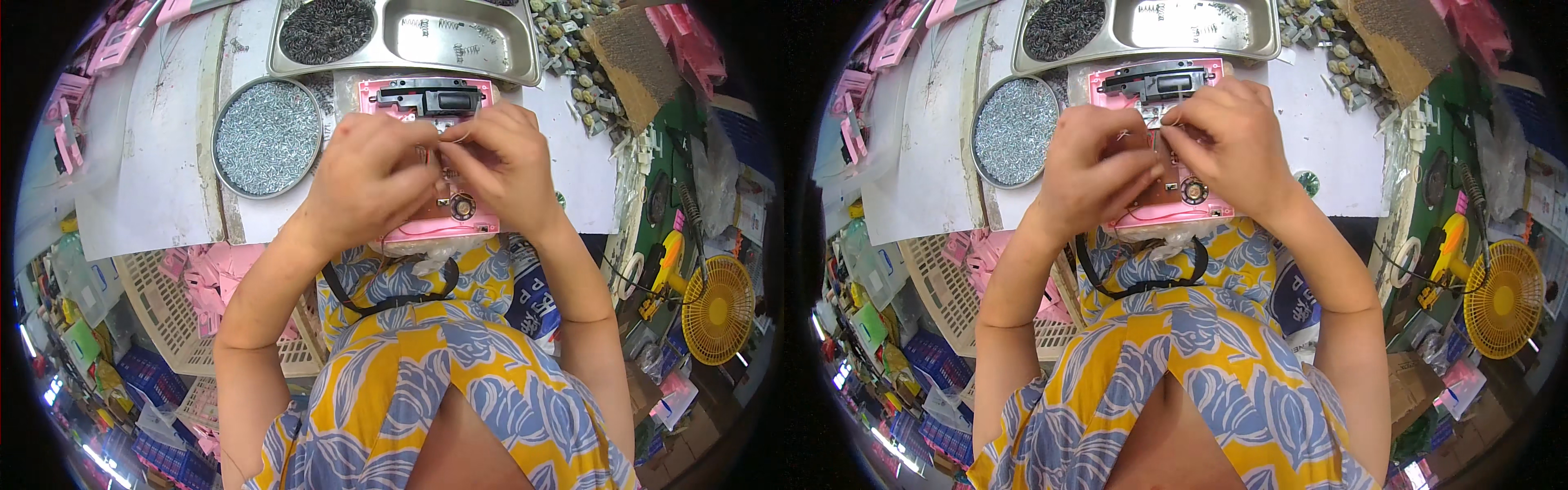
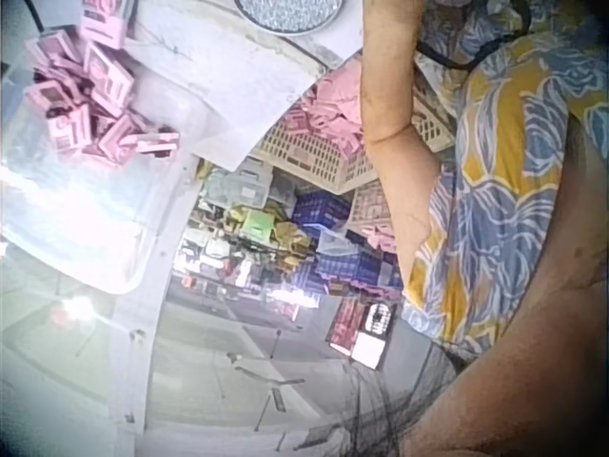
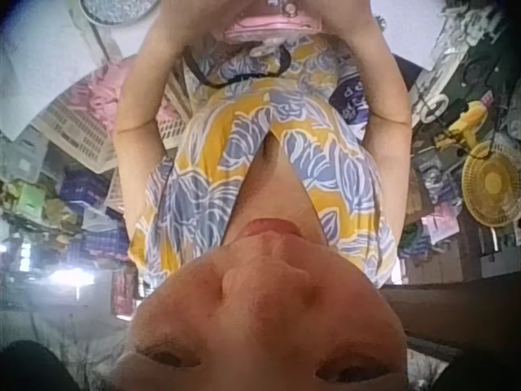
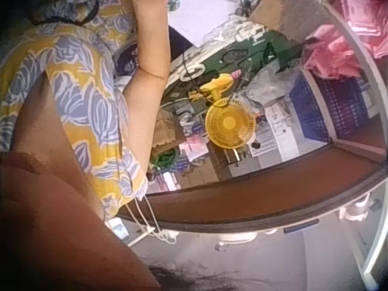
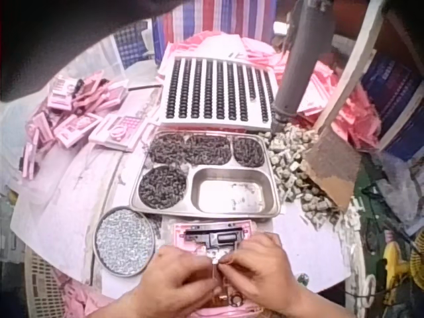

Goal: Assembling the internal components and soldering wires for a toy calculator.

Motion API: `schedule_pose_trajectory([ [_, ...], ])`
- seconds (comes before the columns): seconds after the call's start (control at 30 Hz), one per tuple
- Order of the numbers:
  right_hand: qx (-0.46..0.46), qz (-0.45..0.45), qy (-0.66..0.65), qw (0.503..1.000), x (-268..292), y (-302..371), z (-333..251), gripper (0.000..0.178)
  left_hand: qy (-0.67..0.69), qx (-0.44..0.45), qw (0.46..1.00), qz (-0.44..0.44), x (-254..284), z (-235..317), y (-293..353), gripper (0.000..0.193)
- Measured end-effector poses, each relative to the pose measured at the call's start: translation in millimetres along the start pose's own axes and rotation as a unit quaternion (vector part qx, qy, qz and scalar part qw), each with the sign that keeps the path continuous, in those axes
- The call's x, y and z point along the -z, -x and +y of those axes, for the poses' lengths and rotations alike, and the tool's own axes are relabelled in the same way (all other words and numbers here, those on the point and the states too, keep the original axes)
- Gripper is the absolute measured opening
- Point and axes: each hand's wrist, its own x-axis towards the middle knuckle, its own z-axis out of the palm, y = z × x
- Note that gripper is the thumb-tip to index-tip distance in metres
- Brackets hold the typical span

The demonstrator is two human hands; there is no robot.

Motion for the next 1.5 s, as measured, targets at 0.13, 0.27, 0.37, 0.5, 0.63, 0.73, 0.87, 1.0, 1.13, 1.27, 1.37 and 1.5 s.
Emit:
schedule_pose_trajectory([
  [0.13,-0.049,0.014,-0.088,0.995,14.2,9.0,-2.5,0.010,-0.118,0.106,0.987,-0.005,3.7,13.0,13.6,0.022],
  [0.27,-0.054,0.003,-0.151,0.987,19.7,18.6,-10.2,0.012,-0.173,0.223,0.952,0.116,0.7,28.3,5.5,0.039],
  [0.37,0.025,-0.007,-0.138,0.990,24.2,17.9,-6.8,0.015,0.069,0.181,0.980,0.051,-2.6,40.5,-9.1,0.038],
  [0.5,0.136,0.025,-0.090,0.986,30.0,16.6,10.6,0.020,0.225,0.222,0.943,-0.102,-3.6,24.3,-29.5,0.017],
  [0.63,0.157,0.036,-0.077,0.984,36.8,21.9,24.8,0.020,0.229,0.291,0.918,-0.141,3.0,26.7,-40.6,0.008],
  [0.73,0.062,0.059,-0.079,0.993,71.3,50.2,42.8,0.012,0.164,0.227,0.952,-0.121,-1.7,30.2,-42.3,0.008],
  [0.87,-0.322,0.528,-0.170,0.767,153.9,142.3,96.9,0.011,0.057,0.124,0.986,-0.095,-3.4,33.3,-36.0,0.009],
  [1.0,-0.308,0.618,-0.318,0.650,239.2,237.3,151.6,0.014,-0.012,0.034,0.993,-0.115,1.2,37.0,-41.2,0.010],
  [1.13,-0.372,0.572,-0.108,0.723,260.7,232.9,166.2,0.010,0.144,0.219,0.952,-0.156,-1.5,40.1,-53.0,0.008],
  [1.27,-0.248,0.691,-0.067,0.676,291.3,291.4,157.3,0.010,0.111,0.193,0.972,-0.071,-4.8,32.9,-42.5,0.008],
  [1.37,-0.152,0.560,-0.338,0.741,299.5,348.3,143.7,0.011,0.030,0.162,0.986,-0.002,-20.2,27.1,-41.5,0.010],
  [1.5,-0.218,0.513,-0.381,0.737,165.8,219.0,58.1,0.015,-0.025,0.162,0.986,0.002,-33.3,23.7,-41.8,0.012],
])
